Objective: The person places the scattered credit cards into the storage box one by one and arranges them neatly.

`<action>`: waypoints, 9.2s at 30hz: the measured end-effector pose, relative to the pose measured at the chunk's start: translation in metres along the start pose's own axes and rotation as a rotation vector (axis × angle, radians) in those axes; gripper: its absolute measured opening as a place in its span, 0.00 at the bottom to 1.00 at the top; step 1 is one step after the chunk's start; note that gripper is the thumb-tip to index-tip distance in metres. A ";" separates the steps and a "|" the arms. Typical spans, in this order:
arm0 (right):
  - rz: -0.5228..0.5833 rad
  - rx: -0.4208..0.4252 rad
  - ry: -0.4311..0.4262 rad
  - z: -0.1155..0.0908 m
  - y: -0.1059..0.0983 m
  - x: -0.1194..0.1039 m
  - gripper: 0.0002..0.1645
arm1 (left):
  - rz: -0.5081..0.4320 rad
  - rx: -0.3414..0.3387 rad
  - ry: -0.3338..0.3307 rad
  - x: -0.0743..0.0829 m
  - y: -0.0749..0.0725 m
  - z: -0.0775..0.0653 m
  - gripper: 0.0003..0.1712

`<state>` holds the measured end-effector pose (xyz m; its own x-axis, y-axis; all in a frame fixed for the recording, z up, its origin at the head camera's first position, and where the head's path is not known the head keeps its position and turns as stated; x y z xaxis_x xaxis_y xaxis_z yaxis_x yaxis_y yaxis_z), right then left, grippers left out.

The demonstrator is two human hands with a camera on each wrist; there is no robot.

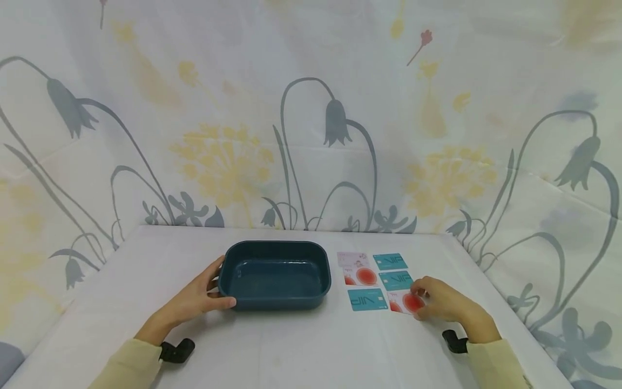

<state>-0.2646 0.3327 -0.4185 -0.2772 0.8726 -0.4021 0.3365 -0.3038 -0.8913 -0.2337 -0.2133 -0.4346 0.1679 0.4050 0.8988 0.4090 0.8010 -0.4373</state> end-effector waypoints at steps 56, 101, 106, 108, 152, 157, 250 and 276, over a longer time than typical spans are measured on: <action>0.054 0.001 0.097 -0.010 0.011 -0.002 0.29 | -0.036 -0.011 -0.030 -0.005 0.003 -0.002 0.63; 0.129 0.008 0.071 -0.005 0.009 0.003 0.27 | 0.002 -0.017 0.015 0.001 0.000 -0.002 0.61; 0.122 0.015 0.100 -0.006 0.010 0.002 0.28 | -0.009 -0.018 0.003 0.000 0.001 -0.002 0.61; 0.125 0.017 0.093 -0.006 0.010 0.001 0.28 | -0.006 -0.017 0.002 0.000 0.001 -0.002 0.62; 0.011 0.039 0.036 -0.009 0.010 -0.004 0.32 | -0.028 -0.001 -0.023 -0.002 0.004 -0.001 0.61; -0.043 0.057 0.027 -0.010 0.009 -0.001 0.31 | -0.024 0.006 -0.021 -0.003 0.005 0.001 0.61; -0.150 0.009 -0.415 0.141 -0.005 -0.222 0.30 | -0.029 0.026 -0.014 0.000 0.008 0.000 0.61; -0.181 -0.040 -0.532 0.182 0.012 -0.264 0.28 | 0.025 0.035 -0.058 -0.004 0.007 -0.005 0.60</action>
<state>-0.3511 0.0288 -0.3612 -0.7460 0.5929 -0.3031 0.2722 -0.1439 -0.9514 -0.2268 -0.2114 -0.4407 0.1250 0.4489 0.8848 0.3738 0.8048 -0.4611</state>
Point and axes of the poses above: each hand's wrist, its own z-axis towards the middle knuckle, its own y-axis out of the palm, x = y × z, the point moved 1 cm from there along z, towards the middle knuckle, and after that the axes turned 7 degrees about -x, right-handed, at the moved point
